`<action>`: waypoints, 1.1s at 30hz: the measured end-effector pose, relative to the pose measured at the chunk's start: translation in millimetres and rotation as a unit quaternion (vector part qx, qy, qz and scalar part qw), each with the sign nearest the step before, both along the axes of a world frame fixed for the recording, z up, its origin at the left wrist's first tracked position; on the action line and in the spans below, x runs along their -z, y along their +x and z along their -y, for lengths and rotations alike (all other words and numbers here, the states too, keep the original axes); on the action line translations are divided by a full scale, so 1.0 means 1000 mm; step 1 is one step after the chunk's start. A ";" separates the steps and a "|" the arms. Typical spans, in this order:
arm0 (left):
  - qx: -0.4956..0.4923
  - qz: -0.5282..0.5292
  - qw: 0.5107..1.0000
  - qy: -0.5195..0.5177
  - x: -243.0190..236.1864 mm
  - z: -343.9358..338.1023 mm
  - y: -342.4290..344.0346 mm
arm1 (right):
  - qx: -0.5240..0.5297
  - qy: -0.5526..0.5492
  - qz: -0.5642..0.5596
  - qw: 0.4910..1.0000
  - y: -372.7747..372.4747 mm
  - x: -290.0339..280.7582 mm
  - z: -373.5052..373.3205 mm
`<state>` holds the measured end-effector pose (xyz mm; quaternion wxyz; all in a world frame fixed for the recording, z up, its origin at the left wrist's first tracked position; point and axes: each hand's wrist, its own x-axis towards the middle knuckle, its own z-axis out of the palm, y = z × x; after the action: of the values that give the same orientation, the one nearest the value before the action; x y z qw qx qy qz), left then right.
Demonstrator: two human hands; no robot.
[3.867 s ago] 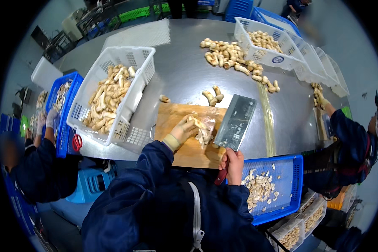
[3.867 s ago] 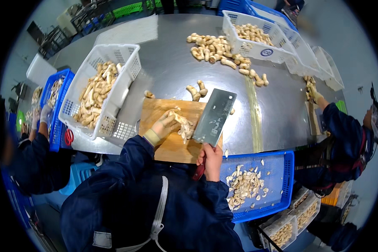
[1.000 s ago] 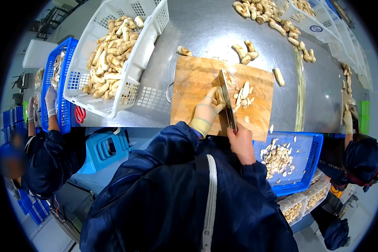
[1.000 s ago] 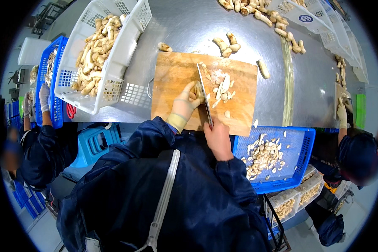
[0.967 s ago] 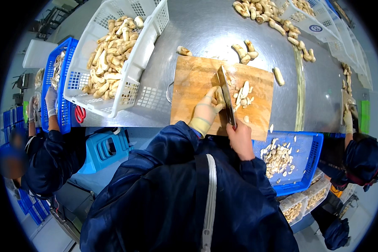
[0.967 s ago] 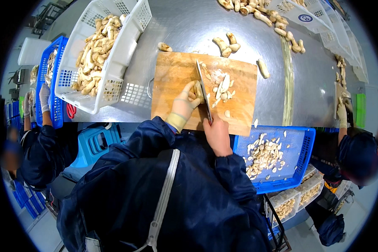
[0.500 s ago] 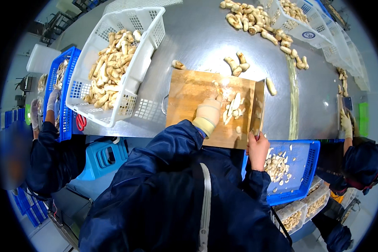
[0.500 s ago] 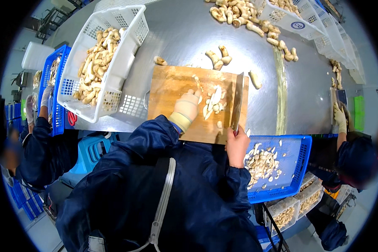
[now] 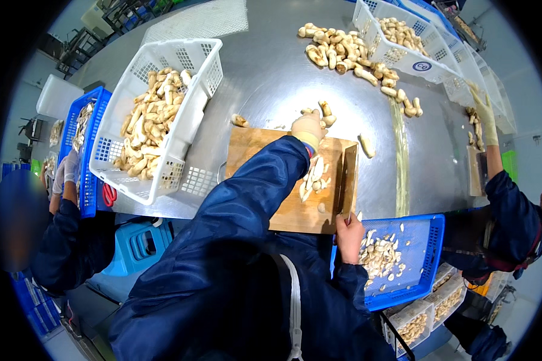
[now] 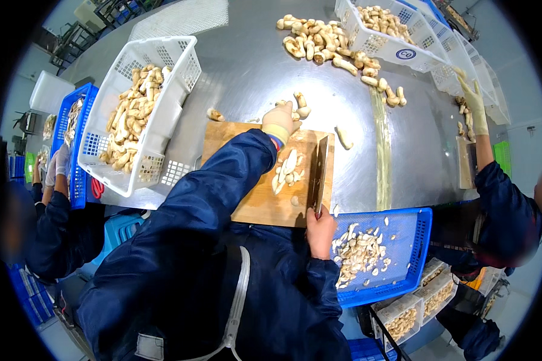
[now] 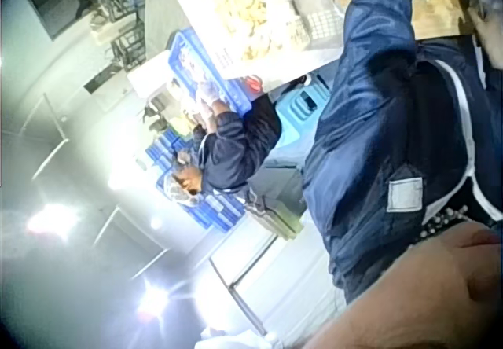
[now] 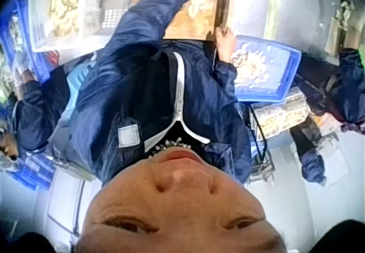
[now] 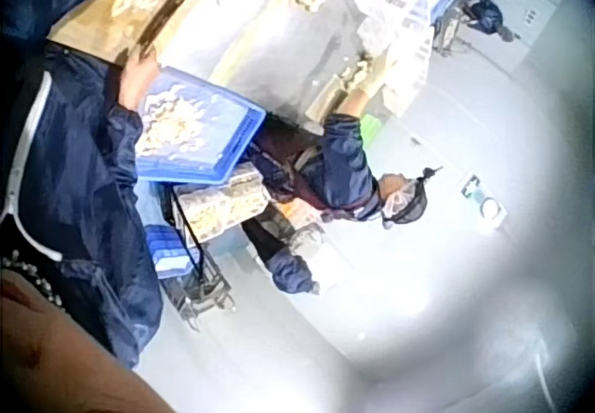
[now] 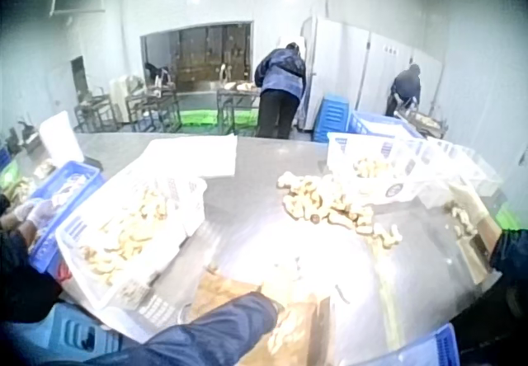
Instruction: The person uses a large knife to chop mushrooms into slices on a wooden cutting board, moving the sliced pieces into a blue tray and gathering more mushrooms from a pile on the table.
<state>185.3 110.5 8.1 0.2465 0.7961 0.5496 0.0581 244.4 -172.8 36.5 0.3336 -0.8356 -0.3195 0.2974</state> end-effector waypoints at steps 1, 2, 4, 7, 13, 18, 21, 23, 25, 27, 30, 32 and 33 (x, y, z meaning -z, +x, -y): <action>-0.017 0.017 0.999 0.032 0.010 -0.005 0.001 | -0.009 0.007 0.020 1.000 -0.001 0.000 0.000; -0.016 0.021 0.999 0.030 0.012 -0.007 0.000 | 0.001 -0.006 0.000 1.000 -0.004 -0.011 -0.001; 0.014 0.030 0.998 0.052 0.016 -0.011 -0.016 | 0.007 0.003 -0.016 1.000 -0.001 0.003 0.001; -0.027 0.215 0.971 -0.106 0.000 -0.009 -0.048 | 0.027 0.024 -0.043 0.998 -0.004 -0.005 0.001; -0.139 0.570 0.664 -0.464 -0.007 0.043 -0.164 | 0.044 0.011 -0.111 0.993 0.001 -0.012 -0.001; -0.276 0.536 0.706 -0.371 0.020 0.104 -0.187 | 0.025 -0.008 -0.100 0.995 -0.003 -0.018 -0.009; -0.114 0.315 0.940 -0.064 0.013 0.133 -0.158 | 0.017 -0.014 -0.067 0.998 -0.001 -0.013 -0.006; -0.031 0.234 0.971 -0.038 -0.024 0.138 -0.156 | 0.017 -0.017 -0.062 0.998 -0.001 -0.014 -0.008; 0.119 0.176 0.976 0.048 -0.039 0.147 -0.164 | 0.016 -0.024 -0.066 0.997 -0.003 -0.015 -0.008; 0.160 0.158 0.972 0.070 -0.038 0.156 -0.174 | 0.020 -0.027 -0.066 0.997 -0.004 -0.019 -0.008; 0.193 0.081 0.977 0.038 -0.033 0.171 -0.177 | 0.024 -0.024 -0.070 0.997 -0.006 -0.018 -0.008; 0.250 0.011 0.967 0.050 -0.007 0.176 -0.175 | 0.020 -0.018 -0.074 0.997 -0.006 -0.018 -0.009; 0.251 -0.047 0.967 0.025 -0.005 0.171 -0.168 | 0.020 -0.015 -0.068 0.997 -0.005 -0.016 -0.008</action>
<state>17.3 -60.7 13.3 0.2074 0.9161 0.3418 -0.0292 239.0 -164.8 52.5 0.3481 -0.8247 -0.2745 0.3512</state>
